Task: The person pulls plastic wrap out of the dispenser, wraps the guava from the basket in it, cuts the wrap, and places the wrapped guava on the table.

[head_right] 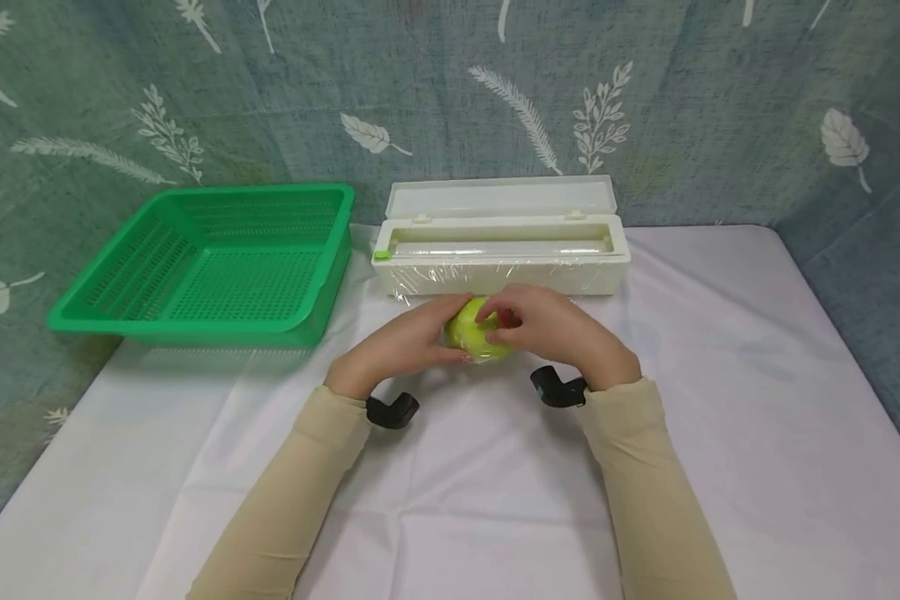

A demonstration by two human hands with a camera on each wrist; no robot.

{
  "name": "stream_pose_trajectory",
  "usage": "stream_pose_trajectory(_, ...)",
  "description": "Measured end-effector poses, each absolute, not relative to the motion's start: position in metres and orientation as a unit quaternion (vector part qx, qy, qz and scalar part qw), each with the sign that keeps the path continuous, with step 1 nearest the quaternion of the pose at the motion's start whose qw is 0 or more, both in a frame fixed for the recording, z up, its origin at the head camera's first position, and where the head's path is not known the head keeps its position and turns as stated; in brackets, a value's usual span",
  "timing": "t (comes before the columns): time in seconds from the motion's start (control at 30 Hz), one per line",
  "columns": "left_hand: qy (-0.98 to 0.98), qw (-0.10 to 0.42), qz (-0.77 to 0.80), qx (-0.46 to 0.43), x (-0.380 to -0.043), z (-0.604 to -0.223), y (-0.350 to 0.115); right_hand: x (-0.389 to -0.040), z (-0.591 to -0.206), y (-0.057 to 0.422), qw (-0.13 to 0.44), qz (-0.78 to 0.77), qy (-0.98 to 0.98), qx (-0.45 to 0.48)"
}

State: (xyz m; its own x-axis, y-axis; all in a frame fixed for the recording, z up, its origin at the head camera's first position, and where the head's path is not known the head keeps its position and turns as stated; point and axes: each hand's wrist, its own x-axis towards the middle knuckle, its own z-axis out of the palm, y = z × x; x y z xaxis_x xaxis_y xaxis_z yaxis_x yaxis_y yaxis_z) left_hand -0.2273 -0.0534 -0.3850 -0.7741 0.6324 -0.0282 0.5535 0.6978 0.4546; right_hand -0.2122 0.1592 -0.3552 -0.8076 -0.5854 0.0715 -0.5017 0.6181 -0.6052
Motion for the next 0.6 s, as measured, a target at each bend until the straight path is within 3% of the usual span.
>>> stream_pose_trajectory(0.13,0.914,0.101,0.231,0.319,-0.229,-0.388,-0.056,-0.208,-0.352,0.153,0.098,-0.268,0.901,-0.327)
stream_pose_trajectory(0.6,0.896,0.104,0.283,0.326,-0.228,-0.392,-0.058,-0.204,-0.36,0.138,0.009,-0.191,0.924,-0.331)
